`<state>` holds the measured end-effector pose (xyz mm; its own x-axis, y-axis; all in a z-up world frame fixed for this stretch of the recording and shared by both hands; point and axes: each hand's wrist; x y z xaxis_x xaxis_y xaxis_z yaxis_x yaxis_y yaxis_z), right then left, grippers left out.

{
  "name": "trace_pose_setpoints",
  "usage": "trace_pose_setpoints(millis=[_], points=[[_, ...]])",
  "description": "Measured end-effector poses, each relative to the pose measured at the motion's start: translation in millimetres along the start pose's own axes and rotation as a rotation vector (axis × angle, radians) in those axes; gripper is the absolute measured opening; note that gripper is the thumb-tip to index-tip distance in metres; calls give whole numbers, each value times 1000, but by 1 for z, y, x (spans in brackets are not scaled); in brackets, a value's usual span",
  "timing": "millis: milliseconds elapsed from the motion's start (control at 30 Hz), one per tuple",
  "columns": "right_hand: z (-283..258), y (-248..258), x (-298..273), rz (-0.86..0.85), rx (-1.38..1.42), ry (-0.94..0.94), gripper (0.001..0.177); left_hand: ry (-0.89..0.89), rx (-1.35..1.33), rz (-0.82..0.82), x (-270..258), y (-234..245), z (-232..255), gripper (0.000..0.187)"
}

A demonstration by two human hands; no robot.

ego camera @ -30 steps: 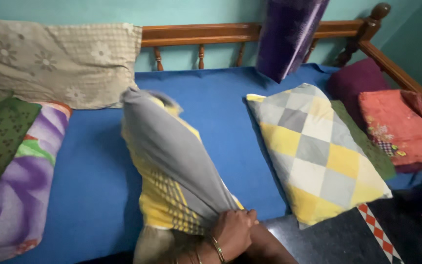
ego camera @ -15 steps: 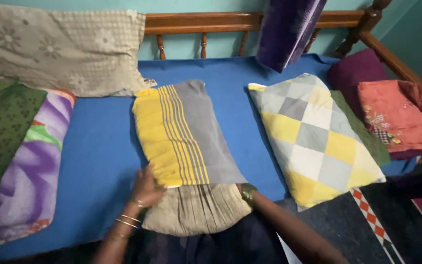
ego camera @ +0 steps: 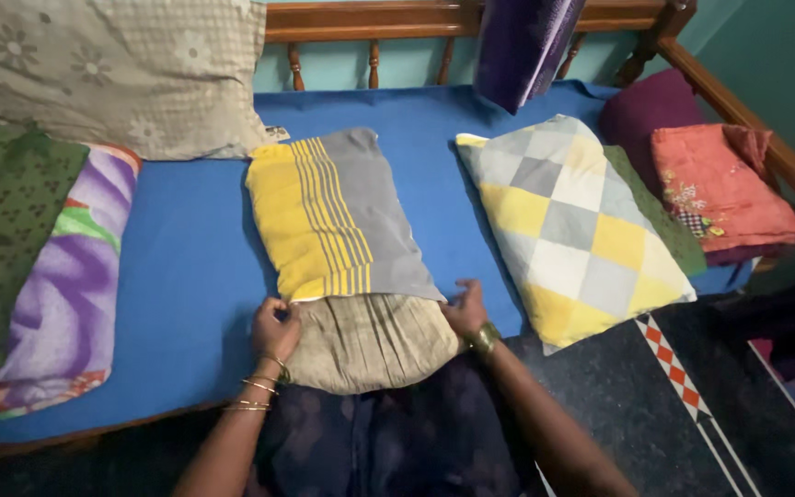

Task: The person inserts a pillow into a yellow and gray striped pillowcase on a bed, then smooths and adjusts the case. The person then removes the pillow from the case and folds the case on the bed.

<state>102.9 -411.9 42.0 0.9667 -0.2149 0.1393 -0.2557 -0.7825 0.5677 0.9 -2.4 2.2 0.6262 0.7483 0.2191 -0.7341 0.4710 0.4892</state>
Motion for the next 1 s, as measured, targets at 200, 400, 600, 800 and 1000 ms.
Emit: trace_pose_setpoints(millis=[200,400,600,800,1000], points=[[-26,-33,21,-508,4,96,44,495,-149,-181,7,0,17,28],[-16,6,16,-534,443,-300,40,592,-641,-482,21,73,110,26],[-51,143,-10,-236,62,-90,42,395,-858,-772,-24,138,269,26],[-90,322,-90,82,106,-24,44,206,-899,-947,-106,137,382,26],[-88,474,-189,480,125,-16,46,88,-875,-1186,-189,70,441,28]])
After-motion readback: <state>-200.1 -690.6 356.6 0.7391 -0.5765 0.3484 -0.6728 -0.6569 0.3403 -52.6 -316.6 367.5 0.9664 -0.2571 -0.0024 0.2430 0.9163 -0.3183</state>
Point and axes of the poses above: each hand's wrist, its own x-axis towards the middle knuckle, its own y-axis out of the back of the hand, z = x × y, and after that the axes turned 14 degrees about z, right-handed
